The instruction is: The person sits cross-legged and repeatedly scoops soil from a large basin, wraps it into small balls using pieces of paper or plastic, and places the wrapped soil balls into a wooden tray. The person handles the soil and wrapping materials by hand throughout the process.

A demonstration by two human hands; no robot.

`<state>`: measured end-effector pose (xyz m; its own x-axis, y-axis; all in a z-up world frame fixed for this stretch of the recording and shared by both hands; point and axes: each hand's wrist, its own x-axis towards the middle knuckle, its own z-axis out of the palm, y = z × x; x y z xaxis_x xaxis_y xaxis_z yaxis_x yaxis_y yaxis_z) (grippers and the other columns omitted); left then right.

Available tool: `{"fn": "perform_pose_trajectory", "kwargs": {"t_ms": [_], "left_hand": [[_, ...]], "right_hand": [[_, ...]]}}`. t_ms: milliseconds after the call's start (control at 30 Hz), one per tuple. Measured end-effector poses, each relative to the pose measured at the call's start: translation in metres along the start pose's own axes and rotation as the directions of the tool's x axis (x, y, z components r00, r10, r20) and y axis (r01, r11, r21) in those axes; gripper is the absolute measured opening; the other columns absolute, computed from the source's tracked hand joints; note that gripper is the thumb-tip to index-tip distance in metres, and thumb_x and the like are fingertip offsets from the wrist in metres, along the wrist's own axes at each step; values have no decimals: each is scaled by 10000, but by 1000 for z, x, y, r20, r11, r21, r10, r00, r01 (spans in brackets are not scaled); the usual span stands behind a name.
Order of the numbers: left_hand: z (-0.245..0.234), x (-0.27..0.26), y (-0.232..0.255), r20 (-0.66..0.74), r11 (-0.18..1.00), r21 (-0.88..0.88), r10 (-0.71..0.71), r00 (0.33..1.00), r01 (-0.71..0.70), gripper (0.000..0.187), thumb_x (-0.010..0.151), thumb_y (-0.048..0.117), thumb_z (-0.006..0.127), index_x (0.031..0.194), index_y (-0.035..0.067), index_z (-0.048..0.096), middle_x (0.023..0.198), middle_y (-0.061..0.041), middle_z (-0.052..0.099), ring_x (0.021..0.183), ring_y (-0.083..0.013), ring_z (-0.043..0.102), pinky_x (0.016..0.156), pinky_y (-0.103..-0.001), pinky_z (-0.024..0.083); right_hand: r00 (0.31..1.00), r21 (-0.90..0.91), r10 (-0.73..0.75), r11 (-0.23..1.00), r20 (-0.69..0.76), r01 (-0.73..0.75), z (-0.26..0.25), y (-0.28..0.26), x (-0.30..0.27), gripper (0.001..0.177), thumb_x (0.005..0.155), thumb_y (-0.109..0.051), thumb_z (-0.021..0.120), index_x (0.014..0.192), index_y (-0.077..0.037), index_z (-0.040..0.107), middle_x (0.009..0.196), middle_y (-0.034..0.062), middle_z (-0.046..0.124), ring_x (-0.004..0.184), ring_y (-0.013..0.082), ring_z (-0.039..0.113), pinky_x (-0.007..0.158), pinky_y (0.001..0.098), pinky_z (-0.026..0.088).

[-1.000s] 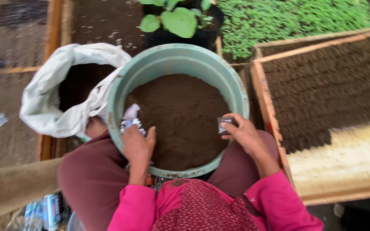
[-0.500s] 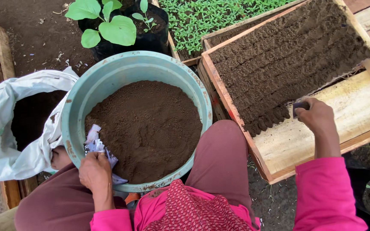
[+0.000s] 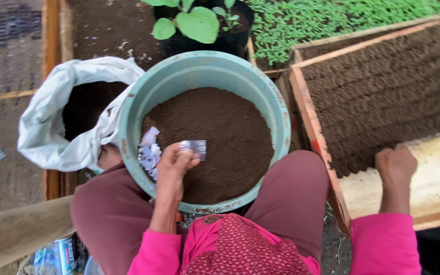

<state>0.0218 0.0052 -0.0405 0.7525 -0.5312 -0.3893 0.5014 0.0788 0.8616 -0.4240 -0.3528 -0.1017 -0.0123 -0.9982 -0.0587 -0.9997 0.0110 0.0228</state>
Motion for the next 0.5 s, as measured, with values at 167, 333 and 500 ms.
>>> {"fn": "perform_pose_trajectory", "kwargs": {"t_ms": [167,333,500], "left_hand": [[12,-7,-4,89,986,-147,-70,994,83,94,829,0,651,919,7,627,891,-94,630,734,-180,646,672,-255,590],[21,-11,-5,90,969,-208,-115,989,132,98,818,34,669,909,50,637,931,-49,648,719,-84,584,512,-221,566],[22,-13,-7,45,937,-282,-203,978,207,147,832,110,698,968,65,662,833,-33,653,662,-116,645,513,-208,590]], "right_hand": [[999,266,38,963,25,-43,-120,-104,-82,463,950,-122,431,1333,137,455,1199,376,528,1094,511,506,874,537,432],[809,294,-414,781,-418,552,-131,-198,-158,255,986,-217,537,1088,-89,733,931,125,693,813,313,627,681,415,476],[648,889,-748,384,142,248,-135,-293,-246,252,871,-203,571,1063,-140,722,955,112,697,920,254,669,780,385,542]]}}
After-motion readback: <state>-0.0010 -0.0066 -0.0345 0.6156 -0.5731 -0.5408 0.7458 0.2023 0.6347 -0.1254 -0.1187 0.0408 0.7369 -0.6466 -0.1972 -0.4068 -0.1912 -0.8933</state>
